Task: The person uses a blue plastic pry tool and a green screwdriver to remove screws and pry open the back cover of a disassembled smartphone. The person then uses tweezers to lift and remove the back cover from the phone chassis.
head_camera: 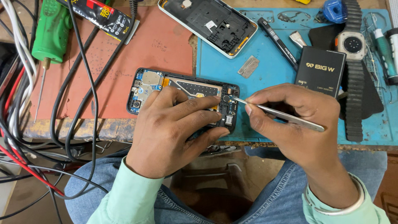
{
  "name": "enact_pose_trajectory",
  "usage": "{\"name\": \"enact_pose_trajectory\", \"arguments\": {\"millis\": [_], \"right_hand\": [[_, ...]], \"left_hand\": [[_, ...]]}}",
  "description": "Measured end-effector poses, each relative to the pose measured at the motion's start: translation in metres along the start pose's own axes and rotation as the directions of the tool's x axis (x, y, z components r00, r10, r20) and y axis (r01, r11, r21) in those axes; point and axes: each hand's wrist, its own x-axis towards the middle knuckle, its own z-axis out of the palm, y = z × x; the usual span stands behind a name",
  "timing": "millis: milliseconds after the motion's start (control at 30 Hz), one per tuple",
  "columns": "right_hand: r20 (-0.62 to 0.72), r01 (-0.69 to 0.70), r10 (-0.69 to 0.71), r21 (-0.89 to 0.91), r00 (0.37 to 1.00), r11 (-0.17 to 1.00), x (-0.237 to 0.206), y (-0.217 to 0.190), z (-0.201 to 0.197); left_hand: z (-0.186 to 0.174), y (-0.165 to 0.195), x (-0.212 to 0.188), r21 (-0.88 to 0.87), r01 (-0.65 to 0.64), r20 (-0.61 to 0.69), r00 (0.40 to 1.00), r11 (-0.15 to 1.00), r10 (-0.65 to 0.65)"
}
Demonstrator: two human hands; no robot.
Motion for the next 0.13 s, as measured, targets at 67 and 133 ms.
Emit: {"name": "enact_pose_trajectory", "arguments": {"millis": [67, 133], "right_hand": [[0.003, -0.013, 0.013, 0.068, 1.000, 0.998, 0.0002, 0.0014, 0.0000], [0.005, -0.013, 0.012, 0.086, 1.000, 0.996, -0.0005, 0.0032, 0.0004]], "left_hand": [[-0.0005, 0.0002, 0.0005, 0.011, -0.003, 0.003, 1.000, 1.000, 0.003], [-0.0009, 0.0004, 0.0002, 0.013, 0.000, 0.007, 1.000, 1.000, 0.000]]}}
